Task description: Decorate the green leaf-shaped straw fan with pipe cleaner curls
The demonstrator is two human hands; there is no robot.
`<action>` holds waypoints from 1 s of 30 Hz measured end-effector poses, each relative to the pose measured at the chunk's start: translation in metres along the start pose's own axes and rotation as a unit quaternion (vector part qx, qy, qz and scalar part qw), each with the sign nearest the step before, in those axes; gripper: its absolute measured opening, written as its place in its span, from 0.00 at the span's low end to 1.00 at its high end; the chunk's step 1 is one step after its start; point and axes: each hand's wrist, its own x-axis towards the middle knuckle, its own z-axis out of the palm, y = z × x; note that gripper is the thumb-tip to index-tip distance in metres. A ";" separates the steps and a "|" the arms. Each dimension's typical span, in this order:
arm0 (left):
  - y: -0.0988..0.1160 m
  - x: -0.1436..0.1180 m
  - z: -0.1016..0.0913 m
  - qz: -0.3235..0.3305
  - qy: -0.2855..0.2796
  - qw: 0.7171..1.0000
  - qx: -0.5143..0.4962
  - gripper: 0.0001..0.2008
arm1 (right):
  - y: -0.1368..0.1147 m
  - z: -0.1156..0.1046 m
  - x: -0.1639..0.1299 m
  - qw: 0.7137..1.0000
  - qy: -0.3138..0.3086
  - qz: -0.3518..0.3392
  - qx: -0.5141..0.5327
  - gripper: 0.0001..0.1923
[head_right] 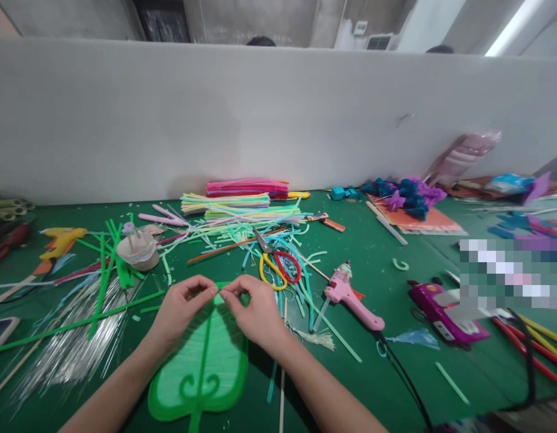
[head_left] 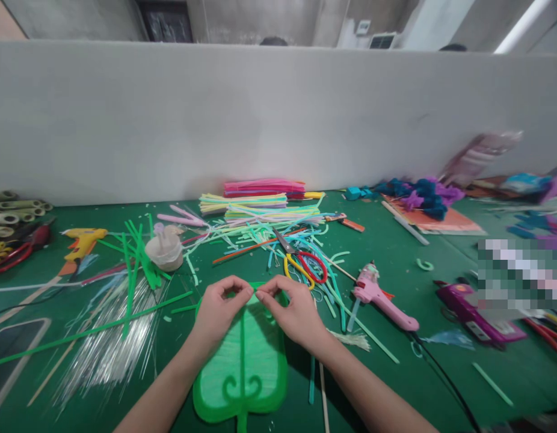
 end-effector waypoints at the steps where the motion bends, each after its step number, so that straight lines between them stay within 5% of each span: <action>1: 0.000 0.000 -0.002 0.000 -0.013 1.000 0.003 0.11 | 0.000 -0.002 0.001 1.000 -0.002 -0.003 -0.006 0.04; 7: 0.003 -0.001 -0.016 -0.003 -0.124 0.991 0.049 0.12 | 0.004 -0.018 0.005 0.989 -0.079 -0.090 -0.086 0.04; 21: 0.007 -0.002 -0.015 -0.011 -0.170 0.981 0.093 0.08 | 0.011 -0.019 0.004 0.961 -0.110 -0.191 -0.165 0.04; 30: 0.002 0.000 -0.009 0.005 -0.081 0.997 0.003 0.10 | 0.001 -0.014 0.001 0.986 -0.047 -0.122 -0.103 0.02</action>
